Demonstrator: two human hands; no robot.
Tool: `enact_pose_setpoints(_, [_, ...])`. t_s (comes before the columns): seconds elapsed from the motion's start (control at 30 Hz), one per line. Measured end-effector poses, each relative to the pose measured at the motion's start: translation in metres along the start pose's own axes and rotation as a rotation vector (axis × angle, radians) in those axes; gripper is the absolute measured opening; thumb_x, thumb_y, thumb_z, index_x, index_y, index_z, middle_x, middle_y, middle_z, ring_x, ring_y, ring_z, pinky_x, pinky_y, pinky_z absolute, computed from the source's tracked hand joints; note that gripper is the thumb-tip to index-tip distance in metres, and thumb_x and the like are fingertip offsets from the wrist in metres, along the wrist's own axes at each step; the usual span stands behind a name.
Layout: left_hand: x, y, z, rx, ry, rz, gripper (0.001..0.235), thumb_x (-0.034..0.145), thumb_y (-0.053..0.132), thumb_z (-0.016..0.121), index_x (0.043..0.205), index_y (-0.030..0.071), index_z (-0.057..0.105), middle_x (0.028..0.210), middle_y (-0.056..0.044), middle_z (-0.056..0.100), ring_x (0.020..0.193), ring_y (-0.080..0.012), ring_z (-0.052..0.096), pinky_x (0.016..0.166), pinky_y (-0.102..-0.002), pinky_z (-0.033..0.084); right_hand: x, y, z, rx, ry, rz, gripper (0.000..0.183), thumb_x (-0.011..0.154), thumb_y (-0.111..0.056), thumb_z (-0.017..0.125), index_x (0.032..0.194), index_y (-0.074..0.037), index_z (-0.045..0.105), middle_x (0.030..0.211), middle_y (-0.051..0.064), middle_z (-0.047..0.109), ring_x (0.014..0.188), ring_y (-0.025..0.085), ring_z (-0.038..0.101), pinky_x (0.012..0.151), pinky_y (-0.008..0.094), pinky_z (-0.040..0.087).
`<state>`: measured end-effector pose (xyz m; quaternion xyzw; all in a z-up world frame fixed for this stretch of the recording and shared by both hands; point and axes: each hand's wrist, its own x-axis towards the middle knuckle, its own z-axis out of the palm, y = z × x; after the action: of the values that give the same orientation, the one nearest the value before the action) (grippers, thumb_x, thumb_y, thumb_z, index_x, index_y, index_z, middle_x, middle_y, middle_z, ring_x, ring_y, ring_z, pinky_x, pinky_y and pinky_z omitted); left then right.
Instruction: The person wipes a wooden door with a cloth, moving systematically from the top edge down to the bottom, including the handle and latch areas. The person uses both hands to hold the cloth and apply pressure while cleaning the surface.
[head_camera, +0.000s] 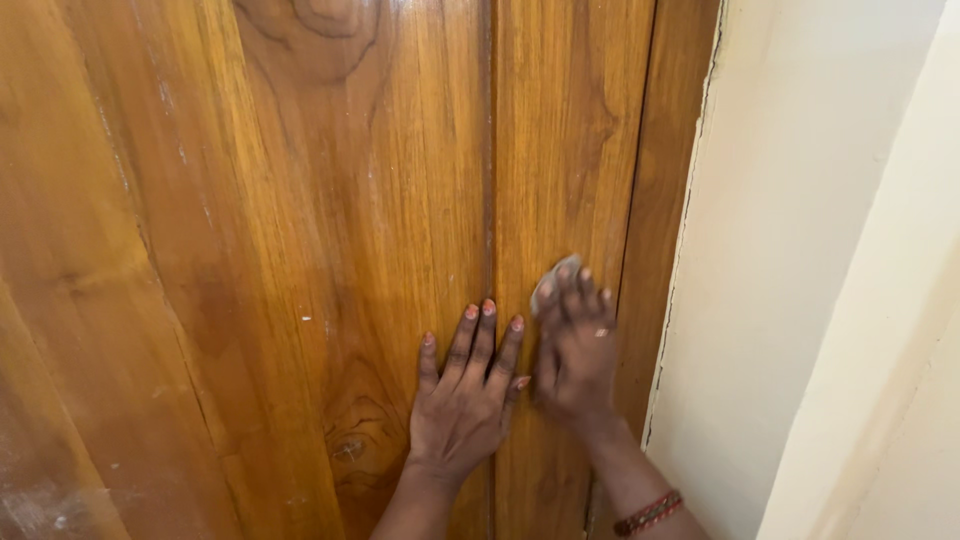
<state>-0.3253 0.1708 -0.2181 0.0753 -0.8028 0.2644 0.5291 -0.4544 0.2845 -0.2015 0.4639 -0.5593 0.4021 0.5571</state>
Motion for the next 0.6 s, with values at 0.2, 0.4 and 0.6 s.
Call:
enact_pose_setpoints(0.2, [-0.002, 0.001, 0.002, 0.066, -0.004, -0.005, 0.062, 0.109, 0.048, 0.032, 0.165, 0.022, 0.022, 0.169, -0.010, 0.028, 0.158, -0.0222, 0.015, 0.125, -0.055, -0.004, 0.021, 0.011, -0.007, 0.071, 0.163, 0.221, 0.050, 0.109, -0.004, 0.045, 0.158, -0.009, 0.042, 0.169, 0.013, 0.034, 0.161, 0.030, 0.028, 0.132, 0.047, 0.017])
enact_pose_setpoints(0.4, [-0.001, 0.002, 0.003, 0.068, -0.007, -0.004, 0.062, 0.109, 0.047, 0.034, 0.165, 0.022, 0.022, 0.170, -0.010, 0.027, 0.158, -0.0226, 0.013, 0.124, -0.055, -0.005, -0.012, -0.013, -0.005, 0.082, 0.138, 0.162, 0.053, 0.109, -0.004, 0.044, 0.161, -0.012, 0.037, 0.170, 0.013, 0.030, 0.161, 0.032, 0.025, 0.133, 0.047, 0.019])
enact_pose_setpoints(0.6, [-0.002, 0.002, 0.003, 0.050, -0.019, -0.016, 0.062, 0.108, 0.044, 0.038, 0.165, 0.022, 0.024, 0.169, -0.010, 0.029, 0.158, -0.0223, 0.014, 0.124, -0.056, -0.005, 0.010, 0.020, -0.016, -0.027, 0.028, 0.066, 0.055, 0.106, -0.004, 0.047, 0.160, -0.011, 0.037, 0.170, 0.011, 0.031, 0.160, 0.032, 0.026, 0.130, 0.049, 0.018])
